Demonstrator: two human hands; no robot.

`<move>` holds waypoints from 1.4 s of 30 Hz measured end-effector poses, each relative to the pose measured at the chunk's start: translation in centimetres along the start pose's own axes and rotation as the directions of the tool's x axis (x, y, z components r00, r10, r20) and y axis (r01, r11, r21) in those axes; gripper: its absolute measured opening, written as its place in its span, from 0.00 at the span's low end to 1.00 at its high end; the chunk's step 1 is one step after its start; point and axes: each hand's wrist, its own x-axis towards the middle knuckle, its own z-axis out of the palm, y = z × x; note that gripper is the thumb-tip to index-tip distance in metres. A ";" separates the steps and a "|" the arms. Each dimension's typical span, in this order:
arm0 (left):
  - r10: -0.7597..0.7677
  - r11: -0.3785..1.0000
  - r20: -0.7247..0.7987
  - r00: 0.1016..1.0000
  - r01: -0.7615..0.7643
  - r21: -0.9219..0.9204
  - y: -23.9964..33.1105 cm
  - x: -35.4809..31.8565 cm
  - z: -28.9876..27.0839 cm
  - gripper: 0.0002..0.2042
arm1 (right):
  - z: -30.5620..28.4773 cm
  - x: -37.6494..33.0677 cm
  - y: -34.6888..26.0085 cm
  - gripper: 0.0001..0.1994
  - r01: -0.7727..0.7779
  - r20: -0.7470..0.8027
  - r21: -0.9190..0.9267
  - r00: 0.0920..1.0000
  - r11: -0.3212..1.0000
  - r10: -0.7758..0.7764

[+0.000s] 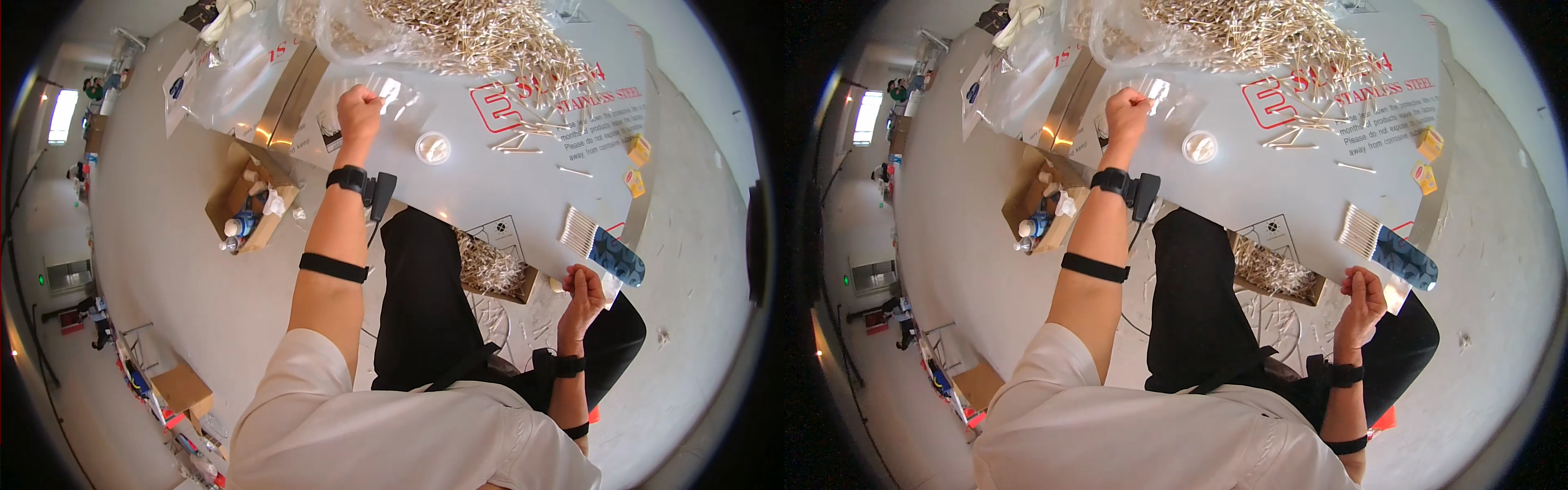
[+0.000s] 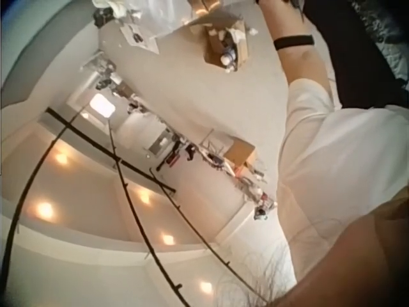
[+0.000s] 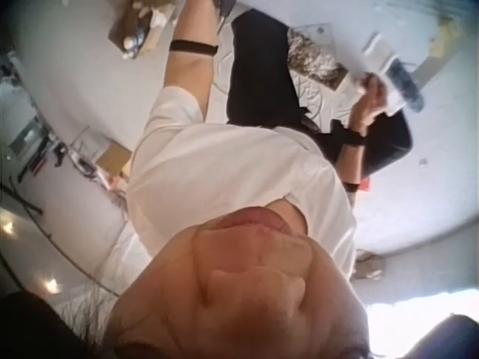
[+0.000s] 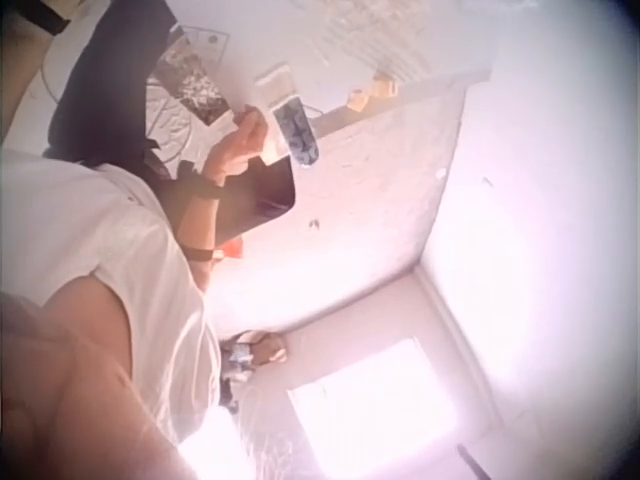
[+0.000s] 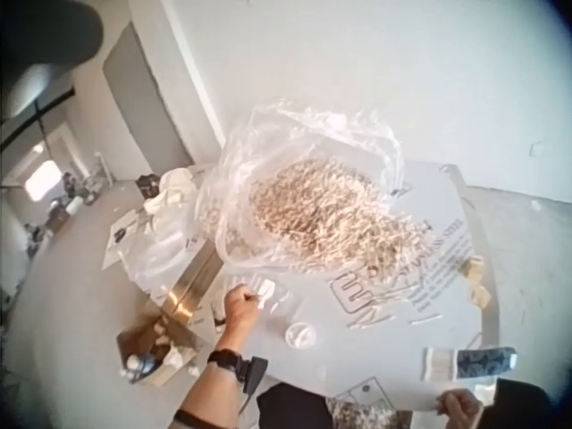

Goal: The recorder is manually packaging cotton swabs by aligning them on a card and placing them into a small plastic bag.

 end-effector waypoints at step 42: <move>0.289 0.932 0.645 0.707 -0.055 -0.358 23.3 -34.4 10.4 0.08 | -7.3 -1.7 0.3 0.06 -0.136 0.249 0.302 0.967 0.943 0.060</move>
